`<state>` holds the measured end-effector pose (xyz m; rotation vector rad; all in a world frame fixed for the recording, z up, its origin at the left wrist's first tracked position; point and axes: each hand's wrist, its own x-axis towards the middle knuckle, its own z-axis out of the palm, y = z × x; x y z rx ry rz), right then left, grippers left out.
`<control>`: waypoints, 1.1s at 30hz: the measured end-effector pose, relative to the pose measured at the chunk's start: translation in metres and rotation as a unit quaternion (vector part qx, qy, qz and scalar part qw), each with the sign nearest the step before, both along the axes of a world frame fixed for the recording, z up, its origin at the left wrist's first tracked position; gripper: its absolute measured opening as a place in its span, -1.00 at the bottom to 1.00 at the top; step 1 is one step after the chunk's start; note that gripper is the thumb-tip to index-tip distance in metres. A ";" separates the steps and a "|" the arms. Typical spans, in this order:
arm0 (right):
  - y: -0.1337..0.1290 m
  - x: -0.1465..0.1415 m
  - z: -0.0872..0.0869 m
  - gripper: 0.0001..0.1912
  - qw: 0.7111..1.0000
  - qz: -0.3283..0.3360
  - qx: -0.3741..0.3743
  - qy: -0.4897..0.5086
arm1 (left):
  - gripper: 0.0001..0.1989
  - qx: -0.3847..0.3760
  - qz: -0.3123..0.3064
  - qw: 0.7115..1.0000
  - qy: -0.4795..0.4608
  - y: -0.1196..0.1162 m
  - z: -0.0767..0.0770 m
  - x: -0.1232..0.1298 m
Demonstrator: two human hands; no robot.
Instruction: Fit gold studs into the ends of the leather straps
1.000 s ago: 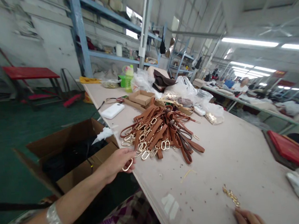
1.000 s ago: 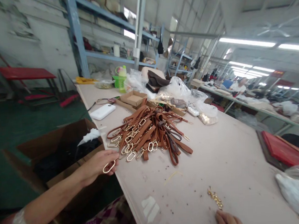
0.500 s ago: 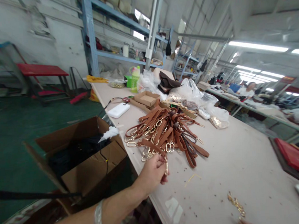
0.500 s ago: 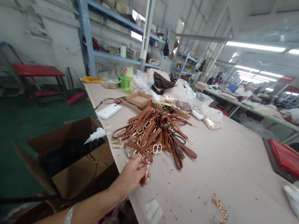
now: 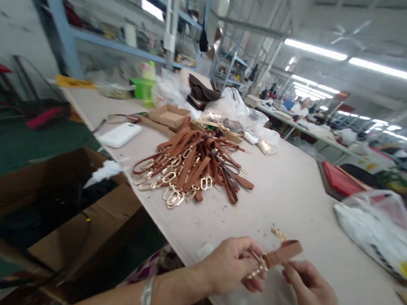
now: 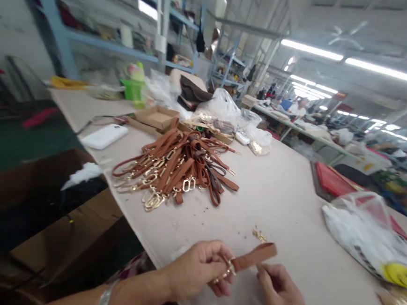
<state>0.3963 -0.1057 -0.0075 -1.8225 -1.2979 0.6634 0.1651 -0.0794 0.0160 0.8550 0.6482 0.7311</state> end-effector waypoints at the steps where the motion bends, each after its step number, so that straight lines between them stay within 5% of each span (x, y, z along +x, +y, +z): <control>1: -0.007 -0.005 0.003 -0.65 1.000 0.007 0.004 0.027 | -0.78 -0.015 -0.011 1.000 -0.006 -0.004 -0.003 -0.003; 7: -0.040 -0.044 0.003 -0.69 0.981 0.003 -0.002 0.196 | -0.68 -0.106 -0.063 0.991 -0.044 -0.019 -0.013 -0.025; 13: -0.065 -0.077 0.003 -0.76 0.971 0.037 -0.002 0.237 | -0.73 -0.174 -0.049 0.984 0.004 -0.039 -0.012 -0.034; 21: -0.083 -0.098 -0.001 -0.73 0.961 0.028 -0.012 0.275 | -0.73 -0.068 -0.041 0.995 0.064 -0.046 -0.020 -0.026; 33: -0.081 -0.114 0.007 -0.82 0.943 0.018 0.011 0.331 | -0.68 0.110 -0.044 0.989 0.083 -0.052 -0.005 -0.030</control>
